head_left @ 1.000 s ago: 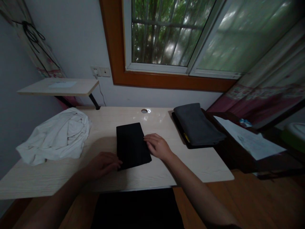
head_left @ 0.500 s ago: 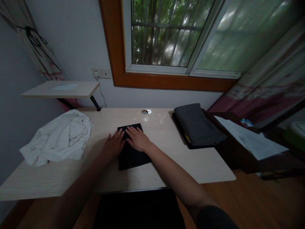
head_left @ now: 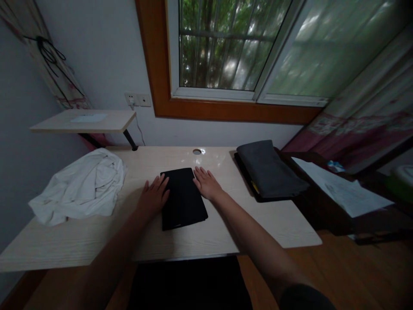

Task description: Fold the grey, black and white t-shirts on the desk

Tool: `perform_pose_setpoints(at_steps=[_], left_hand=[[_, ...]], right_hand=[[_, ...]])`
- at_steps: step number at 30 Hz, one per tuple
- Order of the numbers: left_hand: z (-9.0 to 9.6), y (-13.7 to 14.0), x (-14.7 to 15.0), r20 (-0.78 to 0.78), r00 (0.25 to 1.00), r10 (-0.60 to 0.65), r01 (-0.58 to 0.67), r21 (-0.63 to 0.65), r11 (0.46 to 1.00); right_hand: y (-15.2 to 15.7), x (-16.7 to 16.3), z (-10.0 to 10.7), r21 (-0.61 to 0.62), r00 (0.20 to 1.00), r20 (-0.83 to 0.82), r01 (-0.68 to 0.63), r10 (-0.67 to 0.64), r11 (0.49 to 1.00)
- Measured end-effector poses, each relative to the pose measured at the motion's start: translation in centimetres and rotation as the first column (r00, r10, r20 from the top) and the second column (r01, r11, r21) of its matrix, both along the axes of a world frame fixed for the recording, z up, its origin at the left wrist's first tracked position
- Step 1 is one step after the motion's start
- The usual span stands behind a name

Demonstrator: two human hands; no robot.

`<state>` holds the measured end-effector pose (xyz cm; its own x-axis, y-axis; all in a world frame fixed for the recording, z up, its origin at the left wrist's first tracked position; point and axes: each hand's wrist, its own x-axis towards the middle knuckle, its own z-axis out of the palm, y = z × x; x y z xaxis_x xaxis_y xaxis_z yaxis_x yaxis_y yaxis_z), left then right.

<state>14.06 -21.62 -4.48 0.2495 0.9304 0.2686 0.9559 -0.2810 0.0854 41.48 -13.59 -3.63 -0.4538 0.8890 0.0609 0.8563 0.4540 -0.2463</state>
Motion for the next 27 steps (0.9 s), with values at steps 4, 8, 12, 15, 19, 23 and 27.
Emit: perform_pose_setpoints(at_steps=[4, 8, 12, 15, 19, 23, 27], left_hand=[[-0.5, 0.2, -0.4, 0.031, 0.999, 0.030, -0.030, 0.031, 0.999], [-1.0, 0.5, -0.9, 0.080, 0.995, 0.067, -0.071, 0.058, 0.996], [-1.3, 0.9, -1.4, 0.161, 0.986, 0.034, -0.048, 0.085, 0.995], [-1.1, 1.3, -1.9, 0.275, 0.961, 0.033, -0.061, 0.096, 0.994], [-0.7, 1.4, -2.2, 0.388, 0.920, 0.055, -0.091, 0.075, 0.993], [-0.1, 1.3, -1.9, 0.435, 0.898, 0.057, -0.072, 0.017, 0.997], [0.0, 1.3, -1.9, 0.480, 0.874, 0.076, -0.068, -0.034, 0.997]], right_hand=[[-2.2, 1.8, -0.2, 0.019, 0.999, -0.036, 0.010, -0.009, 1.000], [-4.0, 2.7, -0.2, 0.014, 0.994, -0.108, 0.015, -0.014, 1.000], [-5.0, 3.1, -0.2, 0.017, 0.986, -0.163, -0.017, 0.020, 1.000], [-5.3, 3.2, 0.0, 0.032, 0.987, -0.150, -0.051, 0.055, 0.998], [-5.6, 3.2, 0.3, 0.066, 0.991, -0.105, -0.081, 0.087, 0.995], [-5.7, 3.2, 0.6, 0.078, 0.990, -0.108, -0.085, 0.093, 0.993], [-5.8, 3.3, 0.6, 0.079, 0.989, -0.115, -0.089, 0.098, 0.993]])
